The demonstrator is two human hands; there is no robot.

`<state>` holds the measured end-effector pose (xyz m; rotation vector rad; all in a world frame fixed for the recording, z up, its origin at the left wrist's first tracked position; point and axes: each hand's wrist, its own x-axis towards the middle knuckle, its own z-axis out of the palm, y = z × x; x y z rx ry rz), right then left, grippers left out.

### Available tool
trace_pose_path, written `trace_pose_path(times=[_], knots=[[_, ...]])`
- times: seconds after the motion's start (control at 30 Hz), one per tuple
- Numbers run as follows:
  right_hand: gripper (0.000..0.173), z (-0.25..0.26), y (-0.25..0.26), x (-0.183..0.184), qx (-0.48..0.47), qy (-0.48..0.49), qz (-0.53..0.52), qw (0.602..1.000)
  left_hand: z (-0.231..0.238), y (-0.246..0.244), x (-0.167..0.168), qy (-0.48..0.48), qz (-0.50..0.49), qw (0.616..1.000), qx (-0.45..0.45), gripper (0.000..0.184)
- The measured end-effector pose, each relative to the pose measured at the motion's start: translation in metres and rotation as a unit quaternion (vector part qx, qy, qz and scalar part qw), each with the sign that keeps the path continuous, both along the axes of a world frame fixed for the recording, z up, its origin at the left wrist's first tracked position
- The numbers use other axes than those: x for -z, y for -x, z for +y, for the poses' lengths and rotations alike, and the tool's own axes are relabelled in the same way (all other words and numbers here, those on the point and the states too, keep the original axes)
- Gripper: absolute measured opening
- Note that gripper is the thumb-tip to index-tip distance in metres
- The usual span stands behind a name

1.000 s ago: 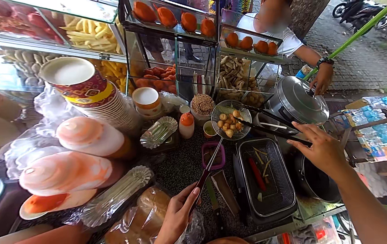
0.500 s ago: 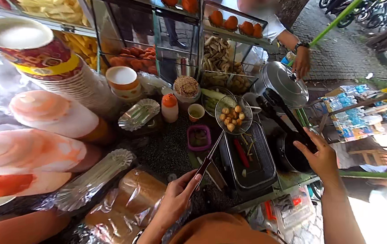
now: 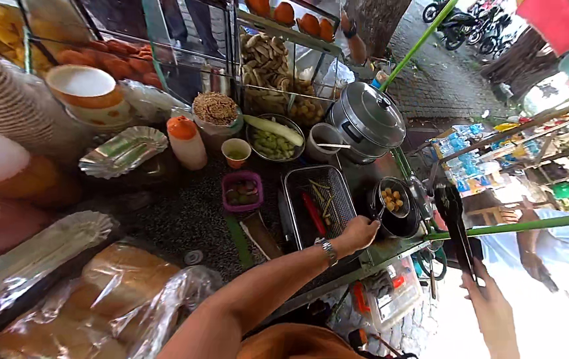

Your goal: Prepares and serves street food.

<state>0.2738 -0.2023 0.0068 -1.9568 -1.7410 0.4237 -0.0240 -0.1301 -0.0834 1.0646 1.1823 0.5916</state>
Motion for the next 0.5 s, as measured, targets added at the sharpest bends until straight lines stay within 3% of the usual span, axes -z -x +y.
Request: trace_pose_path(times=[0.17,0.33,0.5], knots=[[0.058,-0.018,-0.029,0.013,0.013,0.075,0.035,0.996,0.032,-0.064,0.021,0.059,0.012,0.998,-0.009,0.054],[0.057,-0.004,-0.027,0.037,-0.018,0.096,0.108,0.989,0.037,-0.093,0.046,0.093,-0.031,0.995,-0.033,0.053],[0.058,0.025,0.023,0.063,-0.117,0.115,0.165,0.973,0.014,-0.064,0.066,-0.014,-0.033,0.999,0.004,0.059]])
